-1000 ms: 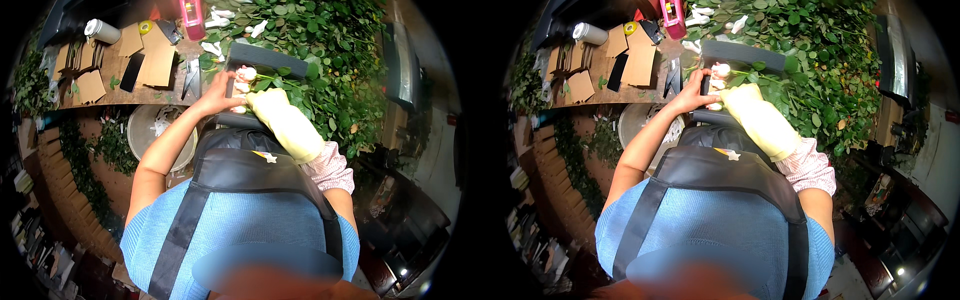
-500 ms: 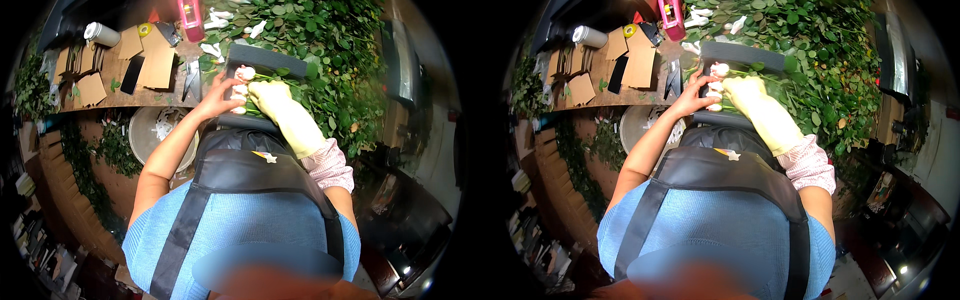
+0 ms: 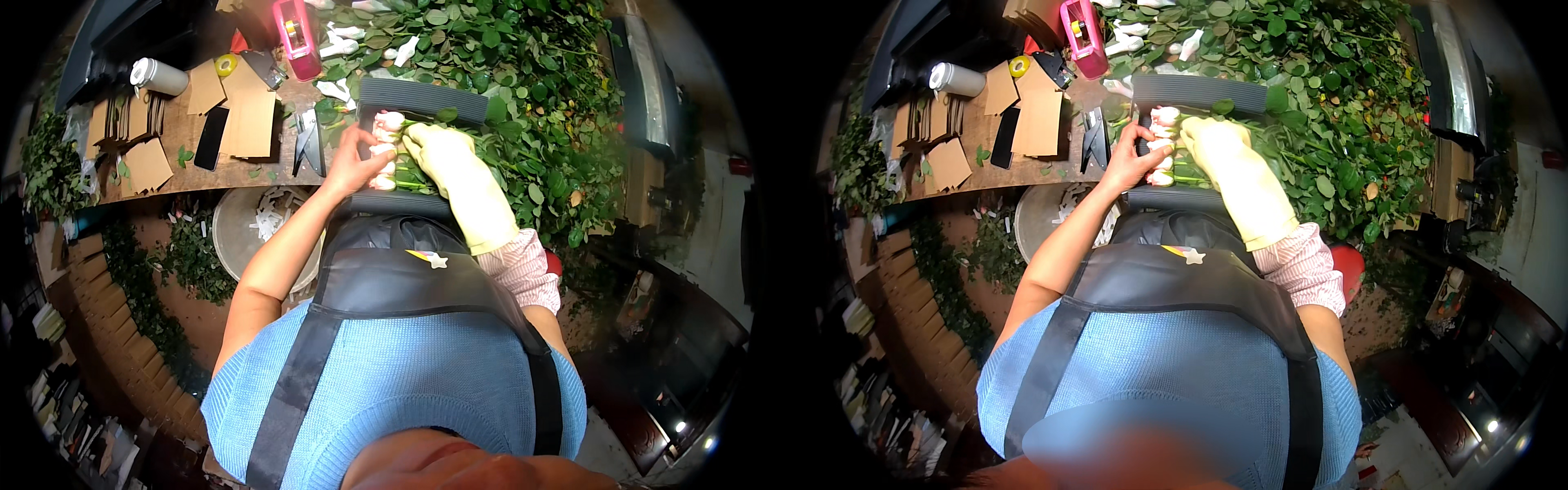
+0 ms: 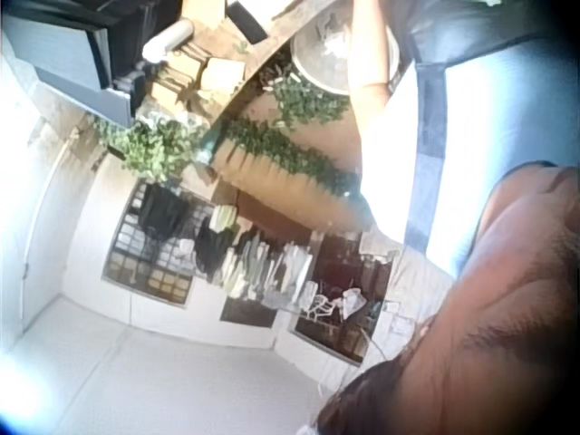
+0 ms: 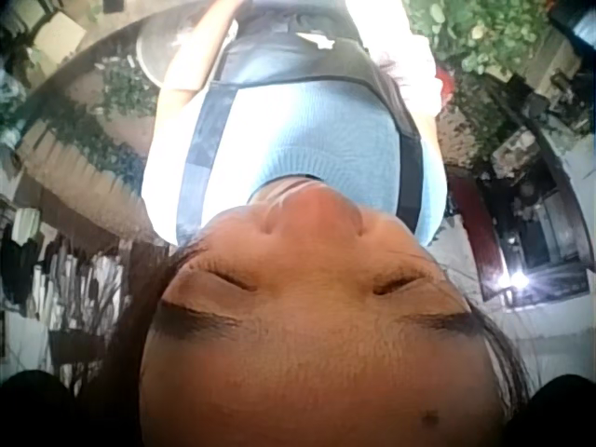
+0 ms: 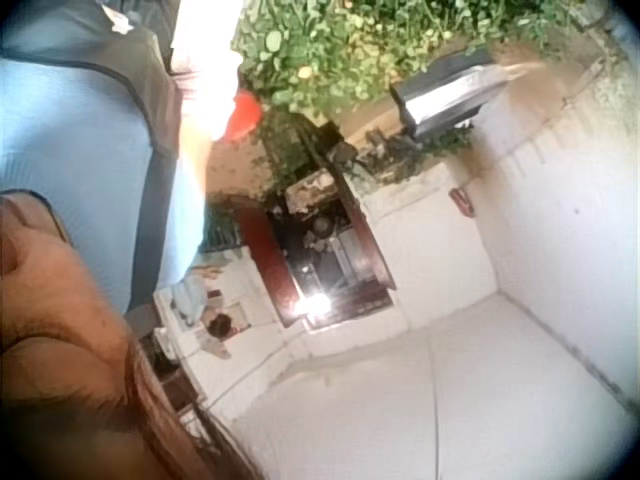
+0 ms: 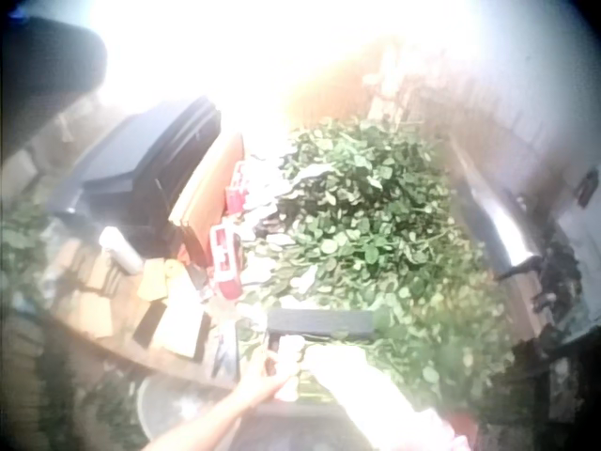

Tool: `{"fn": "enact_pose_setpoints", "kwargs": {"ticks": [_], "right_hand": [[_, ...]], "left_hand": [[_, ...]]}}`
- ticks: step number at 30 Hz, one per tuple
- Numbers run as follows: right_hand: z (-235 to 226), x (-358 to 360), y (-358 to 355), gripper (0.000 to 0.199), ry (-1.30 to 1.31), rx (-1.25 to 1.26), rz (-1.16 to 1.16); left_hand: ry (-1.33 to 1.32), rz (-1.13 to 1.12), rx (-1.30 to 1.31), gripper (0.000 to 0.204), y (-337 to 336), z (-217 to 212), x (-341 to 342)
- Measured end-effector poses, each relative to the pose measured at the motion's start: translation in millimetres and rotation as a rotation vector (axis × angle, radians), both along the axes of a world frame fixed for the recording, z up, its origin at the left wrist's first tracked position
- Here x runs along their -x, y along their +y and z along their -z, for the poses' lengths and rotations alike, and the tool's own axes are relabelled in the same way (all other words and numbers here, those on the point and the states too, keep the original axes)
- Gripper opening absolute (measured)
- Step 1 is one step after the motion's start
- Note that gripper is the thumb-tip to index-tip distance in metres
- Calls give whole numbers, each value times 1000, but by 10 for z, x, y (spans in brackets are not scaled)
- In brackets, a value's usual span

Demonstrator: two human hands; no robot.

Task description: The person places individual rosebuds into a small black specialized packaging holder. They pick up the buds from a large pile of stems and arrange them neatly in rows within the container before closing it.

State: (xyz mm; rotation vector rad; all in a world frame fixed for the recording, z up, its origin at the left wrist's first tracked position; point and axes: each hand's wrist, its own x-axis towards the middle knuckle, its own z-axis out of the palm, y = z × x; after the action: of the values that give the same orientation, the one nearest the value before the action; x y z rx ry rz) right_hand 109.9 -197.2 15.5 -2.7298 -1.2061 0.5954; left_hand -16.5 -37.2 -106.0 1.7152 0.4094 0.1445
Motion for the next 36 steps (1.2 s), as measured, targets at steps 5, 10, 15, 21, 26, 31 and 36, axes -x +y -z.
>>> {"fn": "enact_pose_setpoints", "kwargs": {"ticks": [5, 10, 15, 21, 26, 31, 36], "right_hand": [[-62, -36, -2, 18, -31, 22, -101], [-166, 58, 61, 23, 12, 143, -31], [-153, 85, -155, 34, 537, -735, 204], [22, 126, -27, 43, 186, -731, 9], [293, 107, -26, 44, 127, -827, -44], [50, 74, -51, 43, 310, -799, -22], [-498, 206, -267, 43, 303, -852, 175]], "left_hand": [[29, 39, -51, 76, 14, -96, -73], [136, -7, -99, 56, 60, -157, -264], [13, -87, -256, 41, -1, -150, -233], [1, -100, -233, 36, 9, -74, -200], [-6, -100, -160, 35, -35, -170, -248], [14, -62, -174, 48, -7, -123, -195], [112, -305, -620, 52, 694, -324, 123]]}}
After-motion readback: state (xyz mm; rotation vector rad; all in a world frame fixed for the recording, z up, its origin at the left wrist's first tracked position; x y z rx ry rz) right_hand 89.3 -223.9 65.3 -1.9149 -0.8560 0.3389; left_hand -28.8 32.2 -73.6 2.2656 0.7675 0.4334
